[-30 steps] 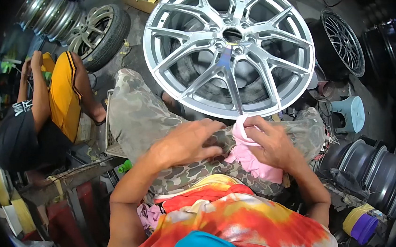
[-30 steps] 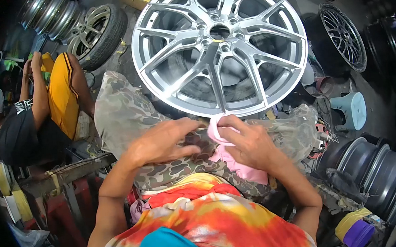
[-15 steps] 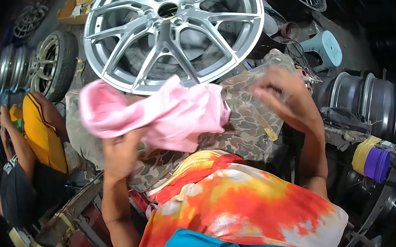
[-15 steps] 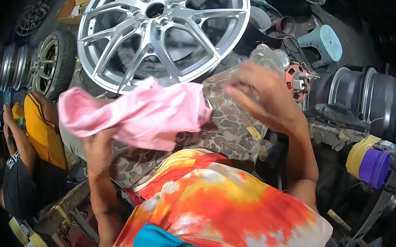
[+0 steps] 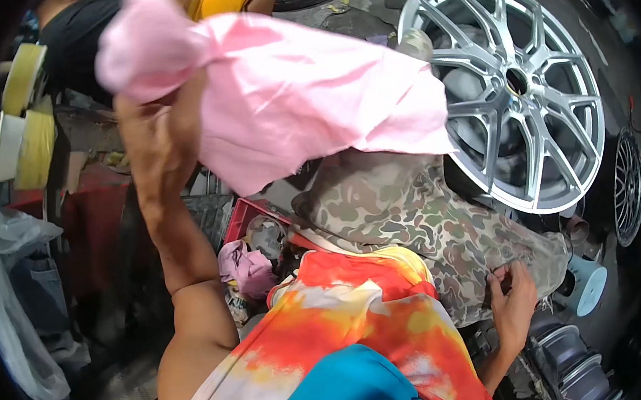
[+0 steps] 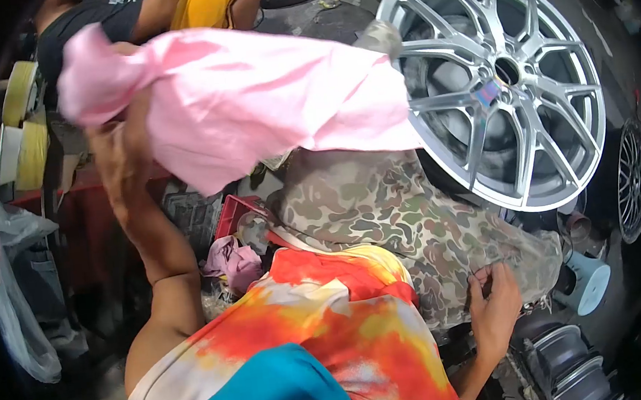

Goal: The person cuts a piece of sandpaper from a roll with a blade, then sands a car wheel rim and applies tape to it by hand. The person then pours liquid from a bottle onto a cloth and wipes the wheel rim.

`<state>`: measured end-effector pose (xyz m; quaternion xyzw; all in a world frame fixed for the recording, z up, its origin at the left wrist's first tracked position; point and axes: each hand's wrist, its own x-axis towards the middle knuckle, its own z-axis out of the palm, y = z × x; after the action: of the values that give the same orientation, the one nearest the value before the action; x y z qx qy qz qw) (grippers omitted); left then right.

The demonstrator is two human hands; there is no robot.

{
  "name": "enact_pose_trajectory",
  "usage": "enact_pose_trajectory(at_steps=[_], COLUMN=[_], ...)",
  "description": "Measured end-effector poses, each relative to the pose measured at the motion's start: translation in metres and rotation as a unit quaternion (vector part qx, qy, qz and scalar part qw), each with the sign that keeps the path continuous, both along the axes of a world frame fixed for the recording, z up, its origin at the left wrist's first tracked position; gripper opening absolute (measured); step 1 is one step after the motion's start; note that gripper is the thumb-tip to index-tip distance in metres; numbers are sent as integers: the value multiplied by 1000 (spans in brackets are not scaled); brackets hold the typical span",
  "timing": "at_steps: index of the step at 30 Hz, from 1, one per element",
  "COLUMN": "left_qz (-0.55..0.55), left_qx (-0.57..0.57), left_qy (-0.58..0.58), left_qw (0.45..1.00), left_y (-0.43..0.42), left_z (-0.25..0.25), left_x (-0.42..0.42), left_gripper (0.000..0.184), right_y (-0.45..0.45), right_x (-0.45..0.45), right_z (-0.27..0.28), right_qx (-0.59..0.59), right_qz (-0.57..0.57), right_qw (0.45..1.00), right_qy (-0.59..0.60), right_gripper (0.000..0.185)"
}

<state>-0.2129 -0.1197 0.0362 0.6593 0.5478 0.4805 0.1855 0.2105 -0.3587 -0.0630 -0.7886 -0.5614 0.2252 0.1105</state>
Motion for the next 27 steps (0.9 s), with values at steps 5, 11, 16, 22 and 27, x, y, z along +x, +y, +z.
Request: enact_pose_trajectory(at_steps=[5,11,16,22,27], left_qz=[-8,-41,-287,-87,-102], left_qx=[-100,-356,-564,-575,-417], left_qy=[87,223,165,420,264], left_qw=[991,907,757,697,864], left_y=[-1,-33,-86,-101,-6], left_z=[-44,-65,-193,-229,-248], left_x=[-26,-94,-168,-150,-74], left_gripper=[40,40,48,66,38], right_y=[17,48,75,73,78], right_x=[-7,2,-14,-18,-29], right_z=[22,33,32,21,22], right_qx=[57,157,204,134,145], right_qz=[-129,-25,23,-88,-57], right_qw=[979,981,969,968,975], right_qy=[145,109,139,192,161], right_gripper=[21,13,19,23,24])
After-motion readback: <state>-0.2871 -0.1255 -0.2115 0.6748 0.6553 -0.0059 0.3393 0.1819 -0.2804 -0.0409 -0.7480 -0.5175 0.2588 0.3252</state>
